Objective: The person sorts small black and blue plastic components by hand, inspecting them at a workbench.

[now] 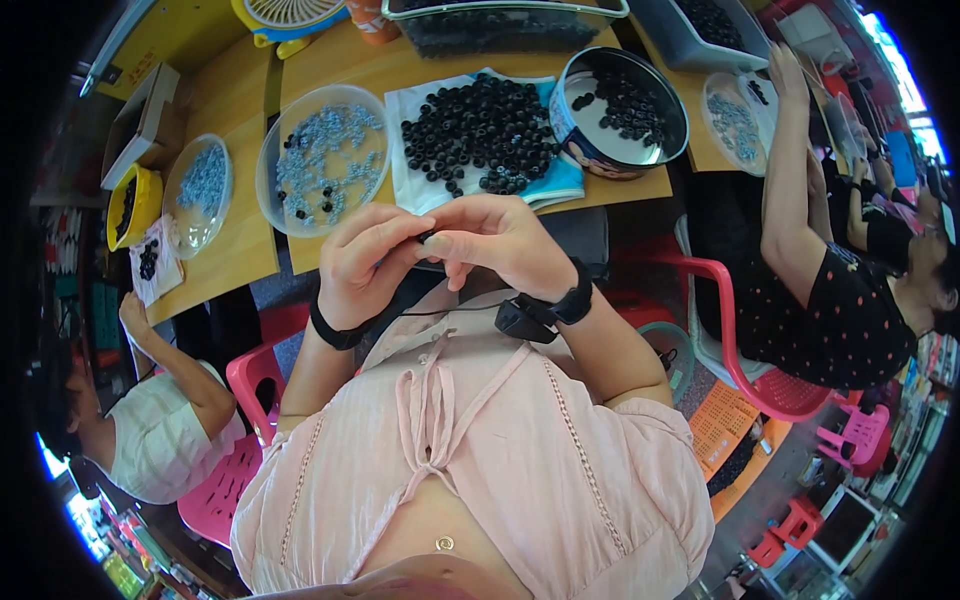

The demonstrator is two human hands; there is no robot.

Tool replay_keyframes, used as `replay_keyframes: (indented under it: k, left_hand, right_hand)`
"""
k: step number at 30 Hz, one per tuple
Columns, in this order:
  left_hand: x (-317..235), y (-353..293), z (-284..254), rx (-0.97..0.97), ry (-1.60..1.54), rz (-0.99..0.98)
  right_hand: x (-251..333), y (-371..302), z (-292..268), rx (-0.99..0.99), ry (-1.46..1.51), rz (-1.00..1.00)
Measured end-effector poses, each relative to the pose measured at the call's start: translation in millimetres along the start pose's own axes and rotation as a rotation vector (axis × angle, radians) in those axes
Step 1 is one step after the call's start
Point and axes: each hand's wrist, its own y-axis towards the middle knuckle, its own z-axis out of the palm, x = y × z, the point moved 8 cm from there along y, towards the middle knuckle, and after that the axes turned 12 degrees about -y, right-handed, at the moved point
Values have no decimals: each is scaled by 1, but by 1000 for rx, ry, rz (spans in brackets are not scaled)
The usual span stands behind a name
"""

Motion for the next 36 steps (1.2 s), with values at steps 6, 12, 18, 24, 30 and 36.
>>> replay_keyframes:
  k: [6,12,18,24,30,36]
  left_hand:
    - [2,-6,2,3,-8,-2]
    - [9,-9,7,25,-63,-2]
    - [35,-18,7,-36,-173,-242]
    - [88,-46,2,-107,-134,-449]
    - [113,-64,9,-99,-136,-514]
    - [122,-72,7,-137,-152,-531]
  right_hand:
    - [-4,0,8,74,53,-33]
    - [-8,-1,8,59,55,-22]
    - [48,-6,-65,-361,-432,-128]
    - [110,-11,-137,-893,-1475,-228]
    - [85,63,-110,-464,-1849,-514]
    - [47,113,-122,-258,-2236,-161]
